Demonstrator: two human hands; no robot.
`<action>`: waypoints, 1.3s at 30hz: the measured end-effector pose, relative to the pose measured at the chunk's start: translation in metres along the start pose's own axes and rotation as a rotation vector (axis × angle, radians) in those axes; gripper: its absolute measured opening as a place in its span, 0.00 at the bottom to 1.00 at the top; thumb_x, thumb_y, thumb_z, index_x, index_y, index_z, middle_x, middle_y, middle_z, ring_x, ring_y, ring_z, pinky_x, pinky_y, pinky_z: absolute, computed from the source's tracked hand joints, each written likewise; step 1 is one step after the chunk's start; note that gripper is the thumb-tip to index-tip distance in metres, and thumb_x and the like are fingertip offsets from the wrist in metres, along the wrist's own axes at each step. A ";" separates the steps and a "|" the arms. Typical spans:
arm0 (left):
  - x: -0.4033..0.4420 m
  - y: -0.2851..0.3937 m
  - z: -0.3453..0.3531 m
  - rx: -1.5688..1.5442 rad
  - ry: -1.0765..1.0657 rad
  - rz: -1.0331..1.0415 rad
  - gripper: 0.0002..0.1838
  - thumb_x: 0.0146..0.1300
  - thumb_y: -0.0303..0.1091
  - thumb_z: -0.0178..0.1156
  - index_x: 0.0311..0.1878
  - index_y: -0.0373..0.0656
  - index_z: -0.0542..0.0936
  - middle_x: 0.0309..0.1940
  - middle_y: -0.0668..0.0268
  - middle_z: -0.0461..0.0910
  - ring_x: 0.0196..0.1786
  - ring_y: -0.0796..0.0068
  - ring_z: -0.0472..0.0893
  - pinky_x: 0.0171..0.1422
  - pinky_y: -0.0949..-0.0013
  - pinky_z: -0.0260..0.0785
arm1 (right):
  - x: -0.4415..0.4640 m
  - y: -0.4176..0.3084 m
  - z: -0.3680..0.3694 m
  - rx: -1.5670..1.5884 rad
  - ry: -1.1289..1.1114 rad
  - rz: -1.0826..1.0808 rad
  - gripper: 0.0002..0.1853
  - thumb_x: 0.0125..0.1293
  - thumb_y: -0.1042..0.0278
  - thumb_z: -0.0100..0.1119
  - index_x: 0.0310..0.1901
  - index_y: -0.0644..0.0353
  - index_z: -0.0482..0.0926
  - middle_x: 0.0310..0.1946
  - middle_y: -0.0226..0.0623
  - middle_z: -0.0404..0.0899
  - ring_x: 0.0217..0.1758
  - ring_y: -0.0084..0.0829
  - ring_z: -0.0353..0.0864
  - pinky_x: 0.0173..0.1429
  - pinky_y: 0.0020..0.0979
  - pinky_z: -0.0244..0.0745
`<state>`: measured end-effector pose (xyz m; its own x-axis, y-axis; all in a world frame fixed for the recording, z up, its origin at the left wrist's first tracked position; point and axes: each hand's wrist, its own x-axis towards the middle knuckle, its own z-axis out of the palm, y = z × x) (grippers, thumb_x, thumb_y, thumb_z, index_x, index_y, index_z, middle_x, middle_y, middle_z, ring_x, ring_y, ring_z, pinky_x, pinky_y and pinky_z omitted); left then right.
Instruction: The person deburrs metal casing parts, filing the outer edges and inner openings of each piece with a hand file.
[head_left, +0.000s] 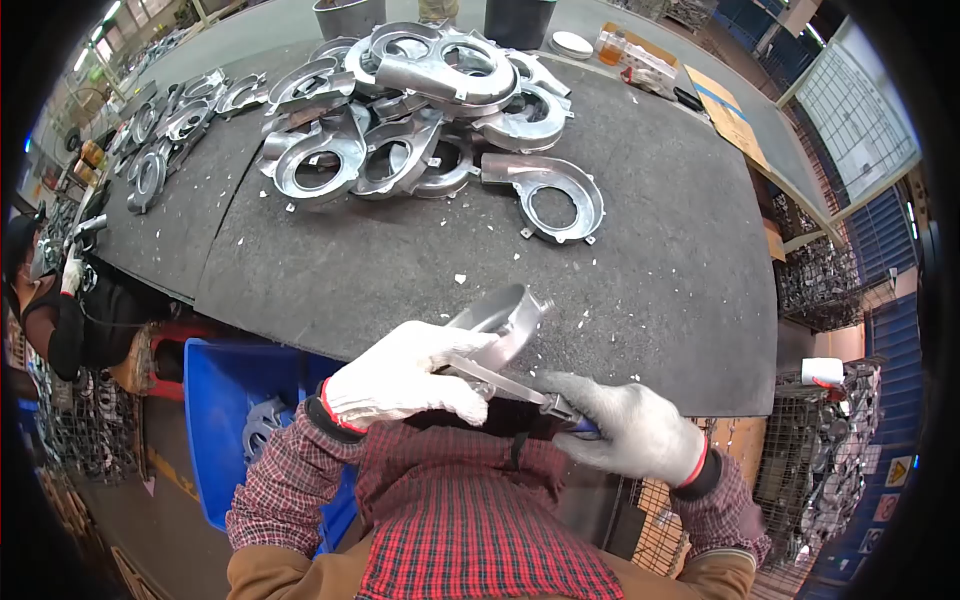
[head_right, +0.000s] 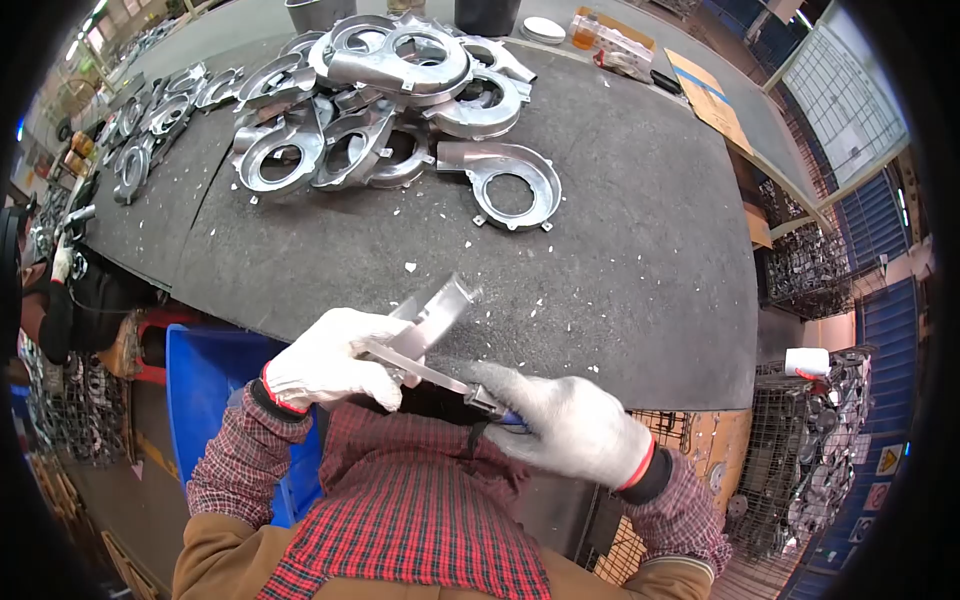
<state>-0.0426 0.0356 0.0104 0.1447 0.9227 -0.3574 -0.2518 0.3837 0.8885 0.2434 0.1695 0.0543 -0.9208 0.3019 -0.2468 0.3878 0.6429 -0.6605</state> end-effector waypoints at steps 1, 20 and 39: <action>-0.002 -0.007 0.000 -0.230 0.031 -0.017 0.27 0.63 0.11 0.73 0.67 0.29 0.83 0.47 0.53 0.91 0.51 0.64 0.92 0.51 0.62 0.88 | 0.000 0.004 -0.001 0.002 0.001 0.001 0.39 0.69 0.60 0.76 0.80 0.50 0.72 0.52 0.43 0.93 0.47 0.49 0.96 0.51 0.41 0.92; -0.003 -0.018 0.032 -0.140 0.377 0.242 0.33 0.73 0.24 0.68 0.81 0.37 0.75 0.57 0.64 0.87 0.58 0.77 0.84 0.65 0.70 0.79 | 0.014 0.008 0.042 -0.248 0.261 -0.068 0.41 0.70 0.58 0.76 0.83 0.46 0.70 0.43 0.44 0.91 0.39 0.47 0.95 0.39 0.44 0.92; 0.030 -0.034 0.029 -0.312 0.379 0.282 0.31 0.76 0.30 0.62 0.80 0.32 0.71 0.62 0.59 0.84 0.58 0.71 0.84 0.68 0.67 0.76 | 0.028 -0.010 0.032 0.111 0.151 0.207 0.40 0.77 0.57 0.69 0.85 0.51 0.61 0.52 0.59 0.91 0.50 0.64 0.93 0.52 0.57 0.91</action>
<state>-0.0020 0.0489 -0.0226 -0.3085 0.9182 -0.2485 -0.5102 0.0607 0.8579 0.2129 0.1486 0.0312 -0.8030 0.5252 -0.2818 0.5523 0.4779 -0.6831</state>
